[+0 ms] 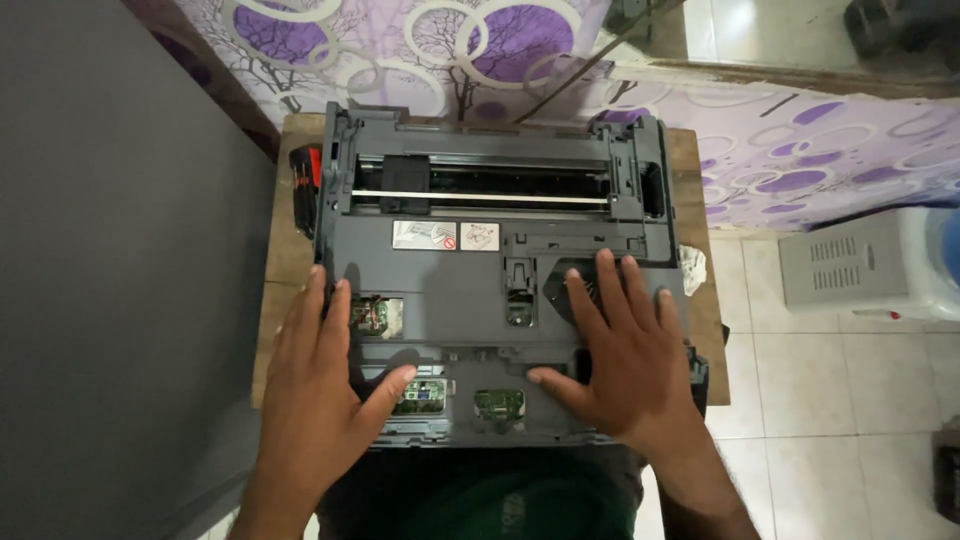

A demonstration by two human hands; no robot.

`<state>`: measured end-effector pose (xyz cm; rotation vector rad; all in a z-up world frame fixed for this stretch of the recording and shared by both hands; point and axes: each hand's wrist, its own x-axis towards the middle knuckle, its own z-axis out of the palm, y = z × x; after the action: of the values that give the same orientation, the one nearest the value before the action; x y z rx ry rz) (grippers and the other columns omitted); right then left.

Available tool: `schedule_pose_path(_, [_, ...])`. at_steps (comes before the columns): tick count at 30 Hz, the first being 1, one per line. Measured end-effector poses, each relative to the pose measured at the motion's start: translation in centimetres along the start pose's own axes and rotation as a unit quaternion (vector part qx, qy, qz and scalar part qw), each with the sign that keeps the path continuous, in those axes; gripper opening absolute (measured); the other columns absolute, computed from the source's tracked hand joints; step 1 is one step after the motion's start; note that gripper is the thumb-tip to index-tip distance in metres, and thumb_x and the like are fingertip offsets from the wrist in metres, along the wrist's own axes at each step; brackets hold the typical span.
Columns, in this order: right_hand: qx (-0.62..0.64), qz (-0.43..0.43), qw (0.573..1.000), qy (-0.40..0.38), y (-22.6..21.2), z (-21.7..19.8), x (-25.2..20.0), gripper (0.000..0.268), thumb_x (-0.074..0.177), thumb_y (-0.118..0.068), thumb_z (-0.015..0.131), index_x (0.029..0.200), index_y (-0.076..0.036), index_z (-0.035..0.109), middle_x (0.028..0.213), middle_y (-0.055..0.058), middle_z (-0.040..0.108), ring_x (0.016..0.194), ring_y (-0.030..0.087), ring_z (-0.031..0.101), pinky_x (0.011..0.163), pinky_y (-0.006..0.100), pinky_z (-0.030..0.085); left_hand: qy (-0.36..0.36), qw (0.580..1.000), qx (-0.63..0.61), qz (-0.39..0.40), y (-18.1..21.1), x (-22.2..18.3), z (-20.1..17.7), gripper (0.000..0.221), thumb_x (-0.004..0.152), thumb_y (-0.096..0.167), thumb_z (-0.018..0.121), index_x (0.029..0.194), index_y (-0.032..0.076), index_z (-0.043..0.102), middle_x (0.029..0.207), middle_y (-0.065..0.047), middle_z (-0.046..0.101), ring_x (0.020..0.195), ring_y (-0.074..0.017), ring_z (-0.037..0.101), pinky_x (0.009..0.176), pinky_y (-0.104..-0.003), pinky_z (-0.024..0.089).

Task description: Cleaning internal components with a cloth and removing screws from a printer base using a screwdriver.

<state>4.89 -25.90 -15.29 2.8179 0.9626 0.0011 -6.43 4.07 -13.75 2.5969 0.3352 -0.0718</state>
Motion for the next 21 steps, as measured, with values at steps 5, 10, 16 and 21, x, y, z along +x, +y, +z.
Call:
schedule_pose_path(5, [0.009, -0.003, 1.000, 0.015, 0.0, 0.0, -0.1, 0.118, 0.078, -0.093, 0.050, 0.165, -0.019, 0.024, 0.174, 0.014, 0.016, 0.159, 0.036, 0.019, 0.113, 0.059, 0.034, -0.045, 0.984, -0.120, -0.127, 0.9, 0.3, -2.5, 0.104, 0.080, 0.046, 0.073, 0.162, 0.014, 0.018, 0.174, -0.008, 0.009, 0.157, -0.0310, 0.014, 0.116, -0.056, 0.025])
schedule_pose_path(10, [0.016, 0.004, 0.999, 0.052, -0.1, -0.4, -0.2, 0.114, 0.078, -0.091, 0.053, 0.163, -0.018, 0.032, 0.173, 0.014, 0.022, 0.158, 0.037, 0.024, 0.112, 0.059, 0.038, -0.015, 0.958, -0.239, -0.158, -1.5, 1.0, -2.8, 0.091, 0.079, 0.034, 0.069, 0.160, 0.021, 0.031, 0.166, -0.007, 0.035, 0.151, -0.0253, 0.035, 0.118, -0.045, 0.029])
schedule_pose_path(16, [0.023, -0.008, 0.999, 0.040, -0.2, -0.6, -0.1, 0.118, 0.078, -0.091, 0.056, 0.165, -0.016, 0.026, 0.173, 0.016, 0.020, 0.159, 0.037, 0.021, 0.112, 0.061, 0.036, -0.038, 0.899, -0.375, -0.224, -4.4, 3.3, -1.8, 0.085, 0.082, 0.048, 0.050, 0.161, 0.024, 0.030, 0.156, -0.010, 0.050, 0.142, -0.0276, 0.050, 0.114, -0.052, 0.039])
schedule_pose_path(21, [0.019, 0.006, 1.000, -0.004, 0.0, -0.2, 0.1, 0.121, 0.076, -0.092, 0.056, 0.165, -0.018, 0.021, 0.174, 0.015, 0.012, 0.158, 0.037, 0.015, 0.113, 0.061, 0.031, 0.034, 0.927, -0.311, -0.209, -6.7, 5.7, -1.2, 0.065, 0.093, 0.030, 0.059, 0.155, 0.021, 0.043, 0.147, -0.011, 0.057, 0.135, -0.0278, 0.054, 0.111, -0.047, 0.043])
